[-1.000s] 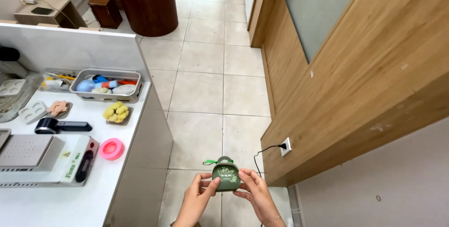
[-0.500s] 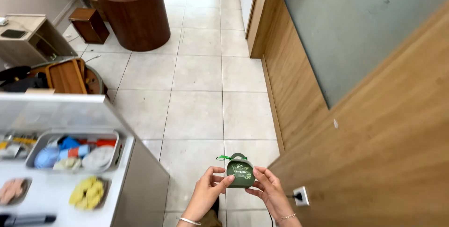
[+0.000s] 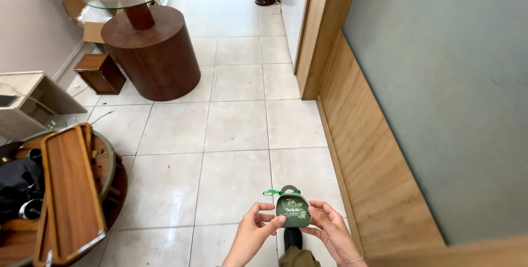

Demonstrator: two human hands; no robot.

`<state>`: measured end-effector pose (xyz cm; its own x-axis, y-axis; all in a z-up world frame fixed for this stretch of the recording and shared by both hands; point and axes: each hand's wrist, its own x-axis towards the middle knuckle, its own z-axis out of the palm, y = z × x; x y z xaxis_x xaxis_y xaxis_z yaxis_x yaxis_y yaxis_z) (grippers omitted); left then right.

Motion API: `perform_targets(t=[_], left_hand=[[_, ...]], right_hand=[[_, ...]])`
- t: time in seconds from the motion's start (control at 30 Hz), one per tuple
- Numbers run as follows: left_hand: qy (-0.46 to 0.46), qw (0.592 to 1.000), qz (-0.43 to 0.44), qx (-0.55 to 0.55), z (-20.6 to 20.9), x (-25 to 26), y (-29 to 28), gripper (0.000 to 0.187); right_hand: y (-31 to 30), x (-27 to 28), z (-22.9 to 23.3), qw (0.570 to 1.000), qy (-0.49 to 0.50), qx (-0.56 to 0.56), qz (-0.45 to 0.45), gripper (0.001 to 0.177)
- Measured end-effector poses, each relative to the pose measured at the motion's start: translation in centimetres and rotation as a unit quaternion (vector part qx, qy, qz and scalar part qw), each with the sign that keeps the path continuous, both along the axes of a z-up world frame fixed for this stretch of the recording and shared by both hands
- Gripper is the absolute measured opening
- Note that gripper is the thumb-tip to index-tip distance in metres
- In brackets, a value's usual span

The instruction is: Tying ribbons on small gift boxes and organizing them on a display shelf.

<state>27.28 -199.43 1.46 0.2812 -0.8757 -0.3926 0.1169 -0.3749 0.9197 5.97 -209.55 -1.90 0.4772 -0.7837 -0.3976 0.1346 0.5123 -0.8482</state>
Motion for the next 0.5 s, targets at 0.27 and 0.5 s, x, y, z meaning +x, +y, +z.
perform_targets(t=[0.27, 0.5], left_hand=[[0.03, 0.999, 0.042, 0.005, -2.3, 4.1, -17.7, 0.055], [0.043, 0.996, 0.072, 0.034, -2.7, 7.6, -30.7, 0.054]], right_hand=[[-19.1, 4.6, 0.8, 0.998, 0.026, 0.005, 0.058, 0.049], [-32.7, 8.7, 1.7, 0.992, 0.049, -0.01, 0.113, 0.047]])
